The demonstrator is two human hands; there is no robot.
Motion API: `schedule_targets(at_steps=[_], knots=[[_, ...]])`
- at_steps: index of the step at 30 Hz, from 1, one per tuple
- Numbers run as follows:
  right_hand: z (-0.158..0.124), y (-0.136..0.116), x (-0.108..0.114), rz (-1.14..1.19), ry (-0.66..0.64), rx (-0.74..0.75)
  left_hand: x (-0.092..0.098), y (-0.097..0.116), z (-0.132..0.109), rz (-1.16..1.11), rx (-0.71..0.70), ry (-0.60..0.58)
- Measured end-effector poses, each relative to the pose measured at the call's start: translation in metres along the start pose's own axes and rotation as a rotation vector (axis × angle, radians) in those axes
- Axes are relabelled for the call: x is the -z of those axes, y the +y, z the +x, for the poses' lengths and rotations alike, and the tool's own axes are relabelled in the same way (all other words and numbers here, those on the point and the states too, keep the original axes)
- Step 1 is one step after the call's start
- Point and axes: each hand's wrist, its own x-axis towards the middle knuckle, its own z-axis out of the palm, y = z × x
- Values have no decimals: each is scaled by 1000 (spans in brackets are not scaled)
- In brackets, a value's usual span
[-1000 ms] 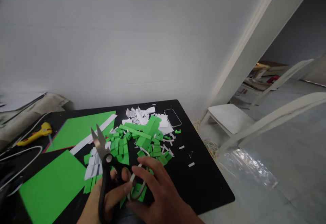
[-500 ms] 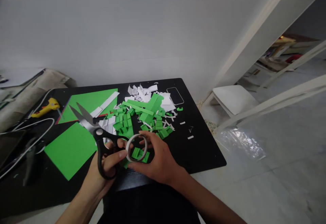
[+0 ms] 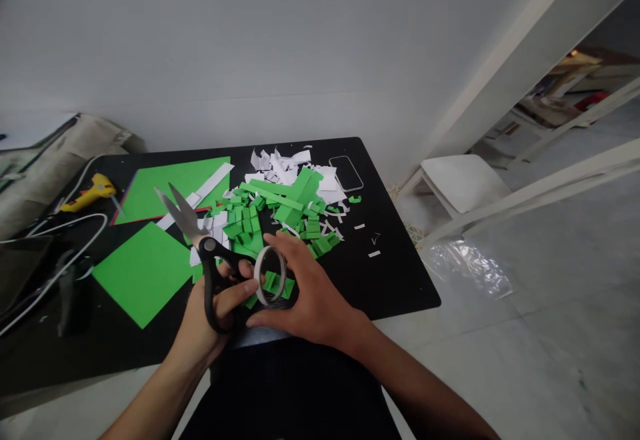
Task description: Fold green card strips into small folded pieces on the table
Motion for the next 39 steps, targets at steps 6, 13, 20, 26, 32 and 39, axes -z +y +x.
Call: schedule_targets(at_steps=[6, 13, 20, 26, 32, 39], knots=[[-2, 0, 6, -119, -55, 204, 1, -1, -3, 20, -15, -41], [0, 3, 3, -58, -5, 98, 9, -9, -8, 96, 28, -150], [-3, 4, 2, -186, 30, 181, 7, -6, -6, 133, 23, -124], [-2, 5, 2, -132, 41, 210, 2, -1, -7, 149, 30, -127], [-2, 3, 2, -70, 13, 109, -3, 0, -9, 210, 42, -169], [-4, 6, 2, -100, -2, 59, -1, -6, -7, 287, 21, -223]])
